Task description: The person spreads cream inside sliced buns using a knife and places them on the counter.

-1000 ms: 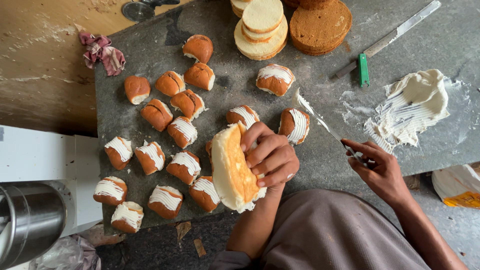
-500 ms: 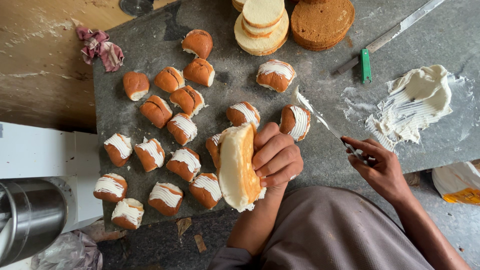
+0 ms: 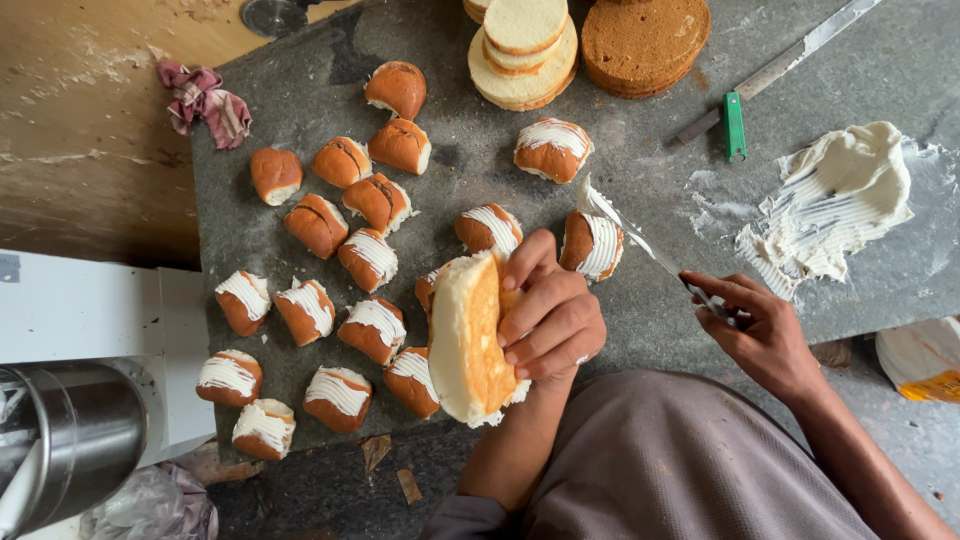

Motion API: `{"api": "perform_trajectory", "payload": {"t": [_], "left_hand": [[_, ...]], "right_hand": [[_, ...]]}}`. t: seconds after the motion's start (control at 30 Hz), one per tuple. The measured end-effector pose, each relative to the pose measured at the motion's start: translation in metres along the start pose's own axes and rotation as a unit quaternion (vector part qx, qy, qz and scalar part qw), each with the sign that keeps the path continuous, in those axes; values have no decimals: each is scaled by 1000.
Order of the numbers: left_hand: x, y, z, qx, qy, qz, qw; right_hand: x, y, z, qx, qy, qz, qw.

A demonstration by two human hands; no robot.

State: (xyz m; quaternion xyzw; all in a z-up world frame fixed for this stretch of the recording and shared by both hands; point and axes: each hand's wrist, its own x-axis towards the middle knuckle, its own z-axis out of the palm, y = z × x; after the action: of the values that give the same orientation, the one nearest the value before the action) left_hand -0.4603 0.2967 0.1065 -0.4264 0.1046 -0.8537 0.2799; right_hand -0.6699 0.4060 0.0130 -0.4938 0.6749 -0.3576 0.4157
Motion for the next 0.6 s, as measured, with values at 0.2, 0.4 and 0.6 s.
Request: {"api": "perform_trajectory", "payload": {"t": [0.2, 0.4, 0.6], "left_hand": [[-6, 6, -9, -2, -50, -37, 998], [-19, 19, -17, 140, 68, -50, 987], [-45, 20, -35, 398, 497, 61, 768]], "right_hand": [[0, -3, 0, -13, -7, 48, 999], [0, -3, -1, 13, 7, 6, 1000], [3, 8, -5, 36, 48, -12, 998]]}}
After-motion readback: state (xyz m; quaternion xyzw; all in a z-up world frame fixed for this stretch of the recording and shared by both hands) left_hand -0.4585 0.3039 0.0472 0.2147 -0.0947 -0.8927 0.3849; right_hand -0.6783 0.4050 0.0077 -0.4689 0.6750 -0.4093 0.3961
